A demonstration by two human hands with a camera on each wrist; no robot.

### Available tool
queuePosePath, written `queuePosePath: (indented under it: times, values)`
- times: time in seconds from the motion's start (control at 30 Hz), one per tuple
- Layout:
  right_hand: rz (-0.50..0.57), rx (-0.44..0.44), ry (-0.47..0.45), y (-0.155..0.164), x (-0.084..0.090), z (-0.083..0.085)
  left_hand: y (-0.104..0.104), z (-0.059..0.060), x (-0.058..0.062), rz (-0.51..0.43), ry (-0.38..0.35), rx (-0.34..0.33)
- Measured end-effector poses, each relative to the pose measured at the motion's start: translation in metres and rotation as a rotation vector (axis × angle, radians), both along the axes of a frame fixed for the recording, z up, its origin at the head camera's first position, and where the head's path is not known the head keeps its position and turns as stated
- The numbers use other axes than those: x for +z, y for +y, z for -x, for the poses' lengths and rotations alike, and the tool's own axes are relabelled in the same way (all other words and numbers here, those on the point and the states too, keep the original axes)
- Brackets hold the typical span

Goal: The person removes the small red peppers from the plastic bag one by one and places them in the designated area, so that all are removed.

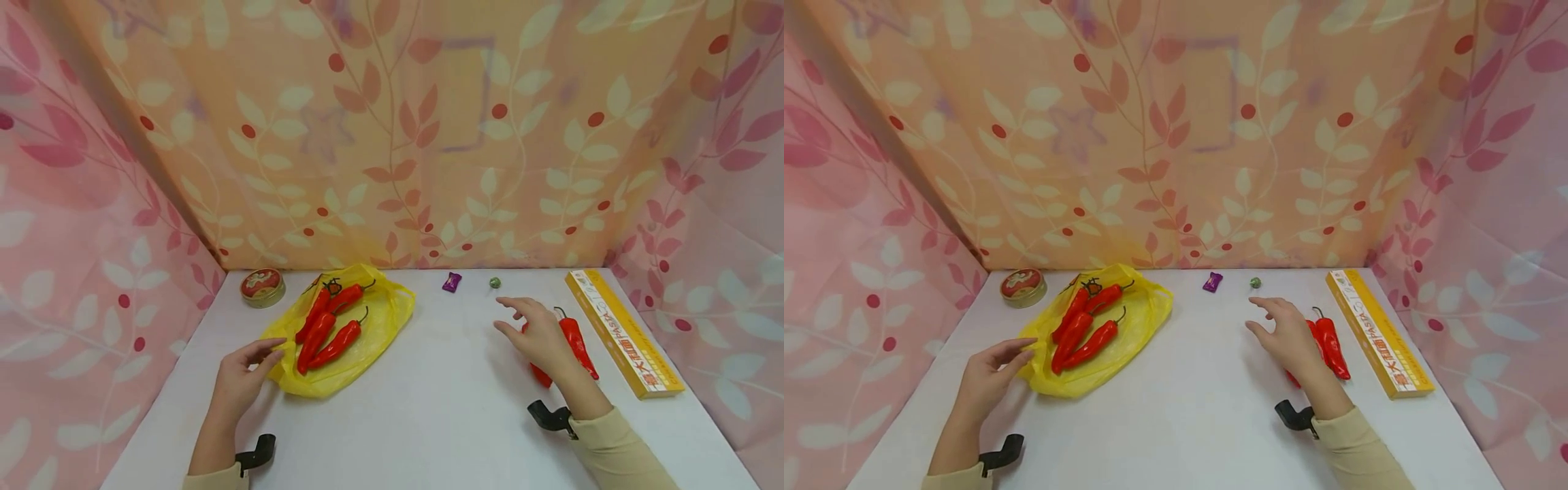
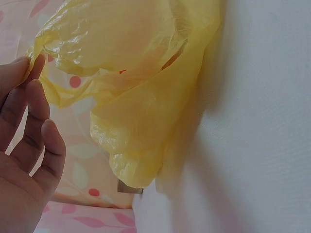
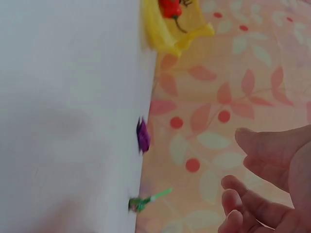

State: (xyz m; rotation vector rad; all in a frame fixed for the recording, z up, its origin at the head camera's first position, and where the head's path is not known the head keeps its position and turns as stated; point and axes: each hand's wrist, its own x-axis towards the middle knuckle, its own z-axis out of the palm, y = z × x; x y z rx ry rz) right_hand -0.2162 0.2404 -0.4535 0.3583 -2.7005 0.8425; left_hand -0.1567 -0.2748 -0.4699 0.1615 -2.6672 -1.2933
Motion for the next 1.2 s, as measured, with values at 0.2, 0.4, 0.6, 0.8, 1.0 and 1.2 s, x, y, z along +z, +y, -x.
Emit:
queuePosePath:
  times: [0.2,0.4,0.6,0.8,1.0,1.2]
  values:
    - [0.072,0.072,0.037,-0.03,0.006,0.003,-0.002,-0.002,-0.003,0.009,0.006,0.014]
    - [0.105,0.131,0.042,-0.056,0.008,0.006,-0.001,0.0,-0.001,0.011,0.003,0.007]
    - [0.143,0.21,0.022,-0.083,0.012,0.009,-0.002,0.0,-0.003,0.009,-0.016,0.015]
    - [0.177,0.269,0.019,-0.107,0.011,0.016,-0.003,0.0,-0.003,0.0,-0.033,0.02]
    - [0.205,0.304,-0.02,-0.128,0.006,0.023,-0.001,0.0,-0.001,-0.008,-0.045,0.025]
    - [0.244,0.327,-0.136,-0.151,0.003,0.033,-0.001,0.0,0.0,-0.009,-0.051,0.022]
